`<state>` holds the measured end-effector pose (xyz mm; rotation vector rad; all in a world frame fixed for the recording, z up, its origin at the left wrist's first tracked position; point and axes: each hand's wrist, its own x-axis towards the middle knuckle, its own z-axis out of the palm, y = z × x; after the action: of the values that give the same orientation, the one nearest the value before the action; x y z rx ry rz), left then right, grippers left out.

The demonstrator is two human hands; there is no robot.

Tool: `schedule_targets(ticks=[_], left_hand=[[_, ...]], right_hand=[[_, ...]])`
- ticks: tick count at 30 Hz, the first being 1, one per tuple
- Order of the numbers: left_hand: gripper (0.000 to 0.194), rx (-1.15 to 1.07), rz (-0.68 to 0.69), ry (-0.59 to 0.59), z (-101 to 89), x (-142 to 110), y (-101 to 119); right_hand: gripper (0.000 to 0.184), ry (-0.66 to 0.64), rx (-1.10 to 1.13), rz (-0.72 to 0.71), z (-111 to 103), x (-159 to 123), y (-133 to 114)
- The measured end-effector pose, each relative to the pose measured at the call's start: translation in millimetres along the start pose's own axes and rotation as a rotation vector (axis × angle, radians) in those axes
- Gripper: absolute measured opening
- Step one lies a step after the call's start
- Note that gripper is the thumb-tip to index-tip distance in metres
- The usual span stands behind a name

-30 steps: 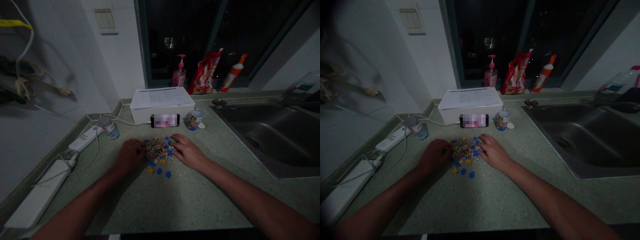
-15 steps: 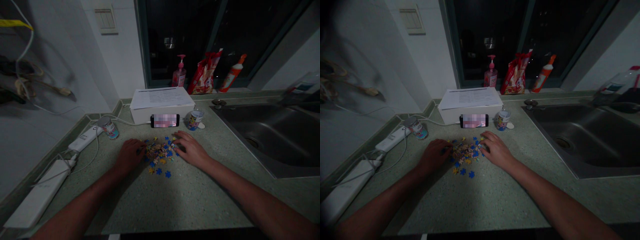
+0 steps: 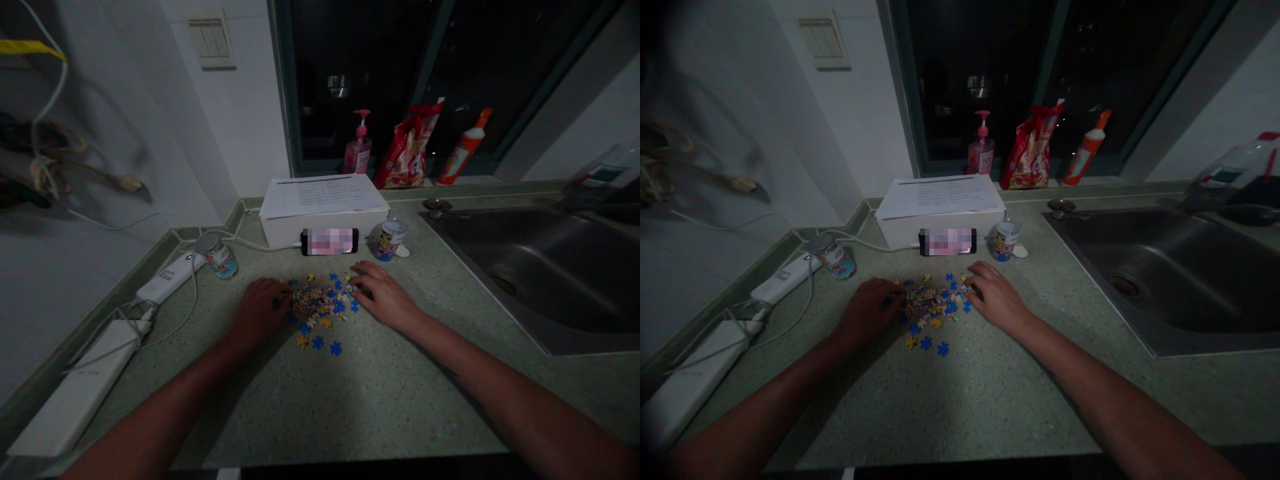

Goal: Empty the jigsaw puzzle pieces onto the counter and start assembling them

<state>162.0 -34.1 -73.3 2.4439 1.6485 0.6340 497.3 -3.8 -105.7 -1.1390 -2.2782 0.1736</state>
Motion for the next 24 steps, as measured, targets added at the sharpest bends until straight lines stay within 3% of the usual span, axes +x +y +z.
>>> schedule_targets(ticks=[16,24], left_hand=[[0.022,-0.104,-0.090,0.108,-5.0,3.2,-5.1],[0.019,-0.043,-0.067,-0.018,0.9,4.4,-7.5]], right_hand=[[0.022,-0.056,0.017,-0.069,-4.8,0.5,-25.0],[0.011,-0.074,0.010,-0.049,-5.1,1.6,-27.7]])
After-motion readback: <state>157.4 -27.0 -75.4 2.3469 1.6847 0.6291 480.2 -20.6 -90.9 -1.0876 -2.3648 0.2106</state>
